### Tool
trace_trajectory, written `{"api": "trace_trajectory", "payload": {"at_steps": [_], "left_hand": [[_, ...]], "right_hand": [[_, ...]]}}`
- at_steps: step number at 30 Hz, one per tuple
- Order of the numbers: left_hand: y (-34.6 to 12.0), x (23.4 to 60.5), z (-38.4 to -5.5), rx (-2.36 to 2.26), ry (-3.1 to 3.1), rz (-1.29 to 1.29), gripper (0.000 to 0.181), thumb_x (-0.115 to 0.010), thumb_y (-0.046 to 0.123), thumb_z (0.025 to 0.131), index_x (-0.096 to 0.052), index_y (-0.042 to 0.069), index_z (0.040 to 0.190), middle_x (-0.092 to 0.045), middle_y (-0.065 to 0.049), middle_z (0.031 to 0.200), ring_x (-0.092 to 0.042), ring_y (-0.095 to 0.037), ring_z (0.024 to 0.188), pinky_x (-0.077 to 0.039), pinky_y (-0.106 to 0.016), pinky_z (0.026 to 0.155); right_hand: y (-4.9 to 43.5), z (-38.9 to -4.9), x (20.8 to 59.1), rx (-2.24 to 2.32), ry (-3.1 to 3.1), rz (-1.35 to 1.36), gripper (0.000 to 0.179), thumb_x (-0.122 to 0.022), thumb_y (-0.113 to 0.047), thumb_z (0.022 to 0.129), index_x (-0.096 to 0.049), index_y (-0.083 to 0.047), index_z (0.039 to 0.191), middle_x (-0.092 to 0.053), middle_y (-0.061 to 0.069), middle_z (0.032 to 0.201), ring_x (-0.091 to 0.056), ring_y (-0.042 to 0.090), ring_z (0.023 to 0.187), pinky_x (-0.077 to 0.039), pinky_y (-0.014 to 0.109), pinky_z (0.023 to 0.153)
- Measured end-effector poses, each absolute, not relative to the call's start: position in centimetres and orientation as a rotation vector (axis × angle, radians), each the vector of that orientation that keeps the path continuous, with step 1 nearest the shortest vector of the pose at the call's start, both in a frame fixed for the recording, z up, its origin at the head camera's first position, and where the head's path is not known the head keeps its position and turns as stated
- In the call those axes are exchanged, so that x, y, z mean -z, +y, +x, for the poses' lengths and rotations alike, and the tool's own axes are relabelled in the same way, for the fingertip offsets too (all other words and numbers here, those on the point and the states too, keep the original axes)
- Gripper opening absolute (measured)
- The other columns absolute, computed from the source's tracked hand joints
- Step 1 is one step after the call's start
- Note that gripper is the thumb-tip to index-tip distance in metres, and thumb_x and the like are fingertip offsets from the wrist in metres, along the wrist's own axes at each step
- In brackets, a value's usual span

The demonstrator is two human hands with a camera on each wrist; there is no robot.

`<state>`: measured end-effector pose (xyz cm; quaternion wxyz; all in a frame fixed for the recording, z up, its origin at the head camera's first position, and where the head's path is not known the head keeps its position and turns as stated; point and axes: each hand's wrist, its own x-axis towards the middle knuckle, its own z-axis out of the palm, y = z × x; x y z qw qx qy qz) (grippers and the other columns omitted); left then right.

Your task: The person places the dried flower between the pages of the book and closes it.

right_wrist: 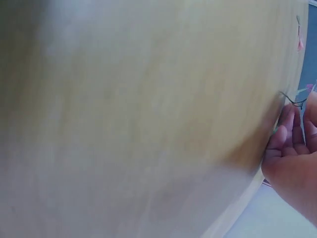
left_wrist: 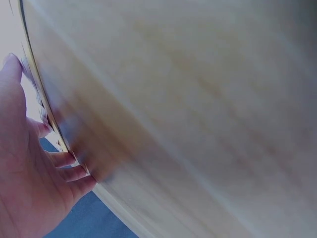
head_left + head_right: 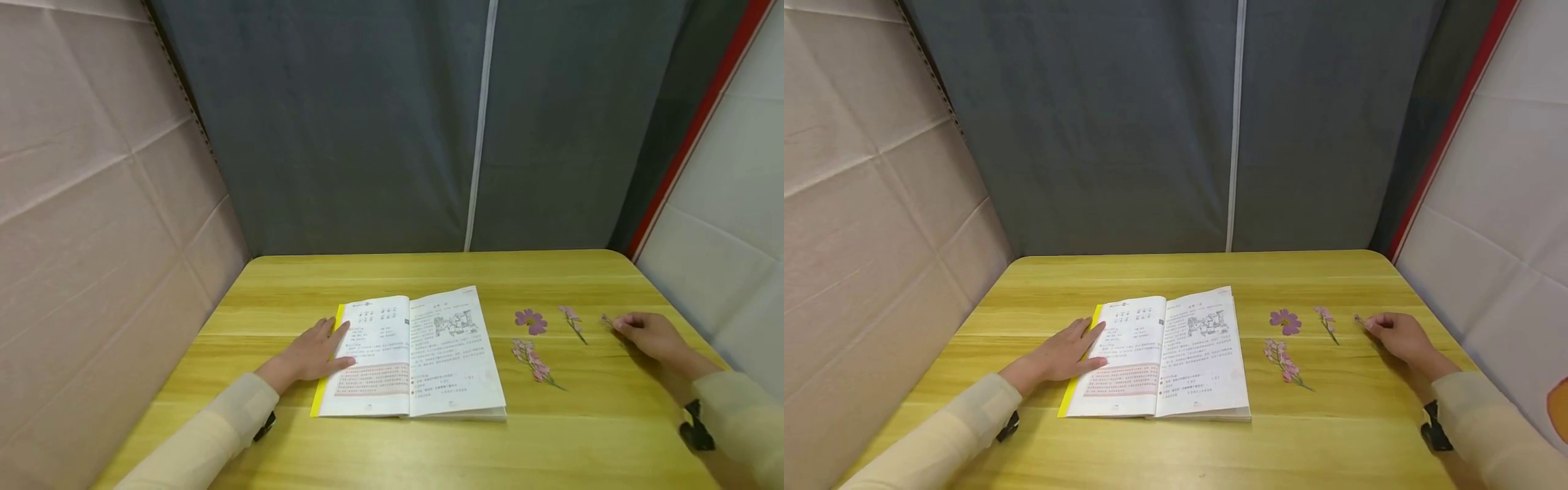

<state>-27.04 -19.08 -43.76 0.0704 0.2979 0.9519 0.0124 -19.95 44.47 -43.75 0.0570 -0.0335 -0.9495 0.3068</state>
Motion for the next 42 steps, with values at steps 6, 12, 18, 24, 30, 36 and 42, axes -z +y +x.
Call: {"api": "trace_trajectory", "payload": {"at_steps": [6, 12, 18, 24, 30, 36, 42], "left_hand": [[-19.1, 43.8, -27.1, -0.037, 2.865, 0.894, 0.088, -0.039, 0.067, 0.094, -0.022, 0.006, 0.155, -0.021, -0.03, 0.152, -0.022, -0.045, 0.14, -0.027, -0.054, 0.108], [-19.1, 43.9, -27.1, -0.024, 2.861, 0.902, 0.089, -0.037, 0.069, 0.094, -0.022, 0.006, 0.155, -0.021, -0.03, 0.153, -0.022, -0.045, 0.14, -0.028, -0.054, 0.108], [-19.2, 43.6, -27.0, -0.03, 2.854, 0.888, 0.089, -0.037, 0.069, 0.094, -0.021, 0.007, 0.155, -0.02, -0.03, 0.153, -0.021, -0.045, 0.14, -0.027, -0.054, 0.109], [-19.1, 43.5, -26.9, -0.032, 2.852, 0.887, 0.089, -0.037, 0.069, 0.094, -0.02, 0.007, 0.156, -0.019, -0.029, 0.154, -0.02, -0.044, 0.141, -0.026, -0.053, 0.11], [-19.1, 43.7, -27.0, -0.024, 2.858, 0.893, 0.089, -0.036, 0.069, 0.094, -0.02, 0.007, 0.156, -0.019, -0.029, 0.154, -0.02, -0.044, 0.141, -0.026, -0.053, 0.11], [-19.1, 43.5, -27.0, -0.006, 2.853, 0.887, 0.089, -0.035, 0.069, 0.094, -0.02, 0.007, 0.156, -0.018, -0.03, 0.154, -0.019, -0.044, 0.141, -0.025, -0.053, 0.11], [-19.0, 43.5, -26.9, -0.01, 2.848, 0.873, 0.089, -0.035, 0.07, 0.094, -0.019, 0.008, 0.156, -0.017, -0.029, 0.155, -0.018, -0.044, 0.142, -0.025, -0.053, 0.11]], "right_hand": [[44.2, -20.1, 43.5, -1.003, -2.855, -0.115, 0.042, -0.049, -0.029, 0.103, -0.061, 0.012, 0.103, -0.065, 0.017, 0.094, -0.053, 0.011, 0.077, -0.042, 0.02, 0.061], [43.1, -20.3, 42.6, -1.073, -2.836, -0.131, 0.051, -0.049, -0.036, 0.102, -0.06, 0.012, 0.113, -0.066, 0.015, 0.099, -0.052, 0.003, 0.078, -0.044, 0.02, 0.063], [40.5, -21.1, 41.3, -1.276, -2.779, -0.14, 0.054, -0.053, -0.039, 0.1, -0.058, 0.012, 0.119, -0.068, 0.005, 0.098, -0.055, 0.002, 0.076, -0.049, 0.026, 0.064], [37.1, -21.9, 40.0, -1.379, -2.762, -0.11, 0.053, -0.055, -0.038, 0.099, -0.056, 0.01, 0.123, -0.068, 0.009, 0.102, -0.062, 0.014, 0.082, -0.053, 0.033, 0.068], [33.4, -22.5, 38.6, -1.516, -2.742, -0.032, 0.051, -0.056, -0.035, 0.1, -0.054, 0.008, 0.127, -0.066, 0.016, 0.115, -0.063, 0.009, 0.092, -0.054, 0.032, 0.079], [29.9, -23.2, 37.5, -1.63, -2.75, 0.082, 0.054, -0.058, -0.037, 0.098, -0.052, 0.004, 0.133, -0.06, 0.019, 0.125, -0.061, 0.023, 0.106, -0.05, 0.038, 0.089], [26.3, -23.8, 36.3, -1.795, -2.742, 0.086, 0.051, -0.063, -0.036, 0.095, -0.055, -0.004, 0.134, -0.061, 0.016, 0.126, -0.06, 0.03, 0.107, -0.052, 0.033, 0.067]]}}
